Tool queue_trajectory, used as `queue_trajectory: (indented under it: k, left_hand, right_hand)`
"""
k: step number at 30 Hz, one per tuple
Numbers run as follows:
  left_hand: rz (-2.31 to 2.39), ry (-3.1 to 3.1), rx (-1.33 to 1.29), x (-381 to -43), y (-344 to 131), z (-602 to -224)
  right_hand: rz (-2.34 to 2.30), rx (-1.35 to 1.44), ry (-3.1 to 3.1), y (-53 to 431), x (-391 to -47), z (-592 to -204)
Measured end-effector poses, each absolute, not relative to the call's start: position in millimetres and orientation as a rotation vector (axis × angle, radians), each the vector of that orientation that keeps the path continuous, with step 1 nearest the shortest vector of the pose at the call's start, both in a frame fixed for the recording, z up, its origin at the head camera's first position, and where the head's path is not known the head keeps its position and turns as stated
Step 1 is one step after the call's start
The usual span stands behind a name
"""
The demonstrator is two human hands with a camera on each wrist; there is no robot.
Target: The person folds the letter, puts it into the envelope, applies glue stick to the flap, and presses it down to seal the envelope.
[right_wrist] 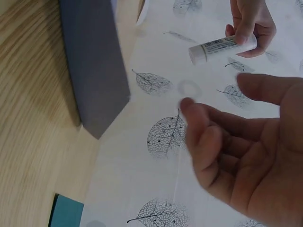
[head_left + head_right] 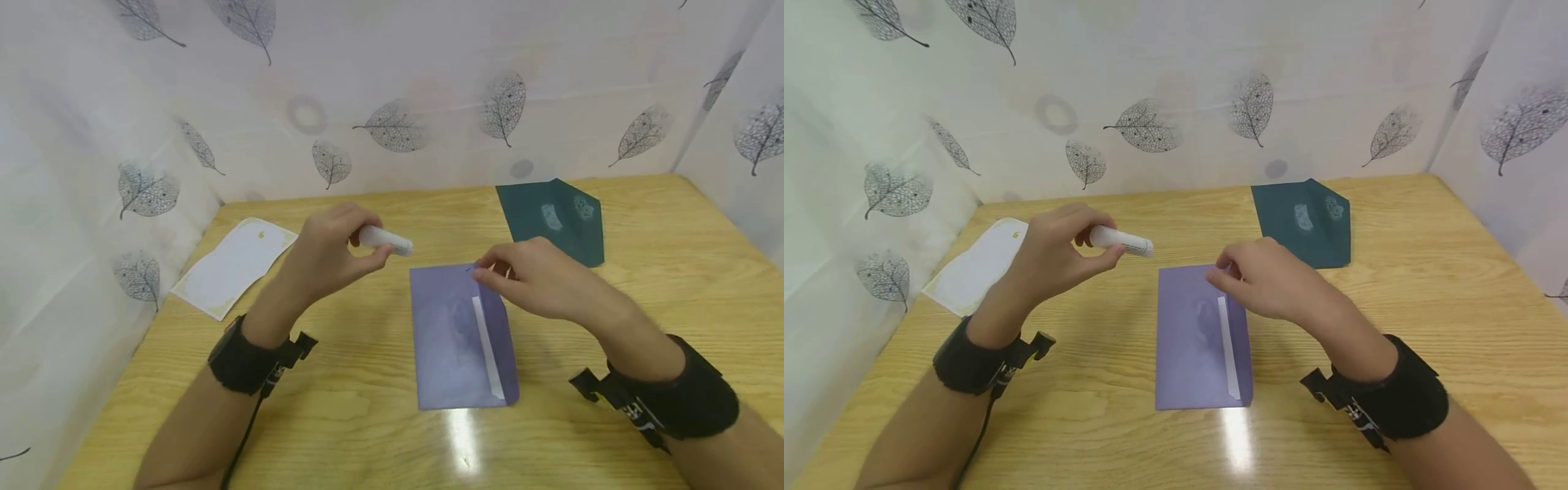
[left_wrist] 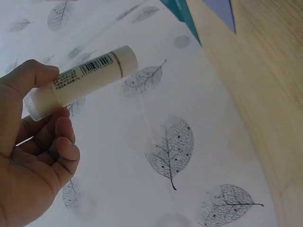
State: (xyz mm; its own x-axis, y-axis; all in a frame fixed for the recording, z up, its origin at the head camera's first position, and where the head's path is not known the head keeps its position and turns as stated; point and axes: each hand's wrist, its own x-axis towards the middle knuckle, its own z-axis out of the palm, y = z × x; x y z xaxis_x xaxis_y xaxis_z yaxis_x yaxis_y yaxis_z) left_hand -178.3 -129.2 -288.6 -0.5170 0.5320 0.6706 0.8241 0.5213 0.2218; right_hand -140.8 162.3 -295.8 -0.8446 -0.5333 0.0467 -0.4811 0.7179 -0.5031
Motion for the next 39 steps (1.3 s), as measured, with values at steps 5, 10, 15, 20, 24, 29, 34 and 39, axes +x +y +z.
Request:
queue_trajectory:
  k: [5,10,15,20,24,29,34,39]
  left_hand:
    - [-0.688,-2.343,-1.042,-192,-138,-297]
    - [-0.658,-2.512,-0.927,-204,-147,-305]
    - [-0.577,-2.724,-0.749,-216,-157,-313]
    - [-0.479,-2.933,-0.547,-222,-165,-318]
    - [-0.416,-3.049,-0.431,-224,-171,-320]
    - [-0.334,-3.117,-0.437,-228,-174,-324]
    - [-0.273,-3.149,-0.437,-227,-174,-322]
    - [-0.157,-3.045,-0.450,-222,-169,-318]
  right_hand:
    - [-0.531,-0.808,2.754,164,-144,-304]
    - [-0.401,-0.785,2.722,165,-143,-309]
    - [-0.322,-0.782,2.724,165,-144,-311]
    - [-0.339,-0.779,2.619,164,-144,-315]
    - [-0.366,-0.788,2.553,160,-142,-317]
    - [-0.364,-0.845,2.547,158,-142,-318]
    - [-0.366,-0.873,2.558,158,-142,-319]
    - [-0.377,-0.877,2.589,158,-142,-323]
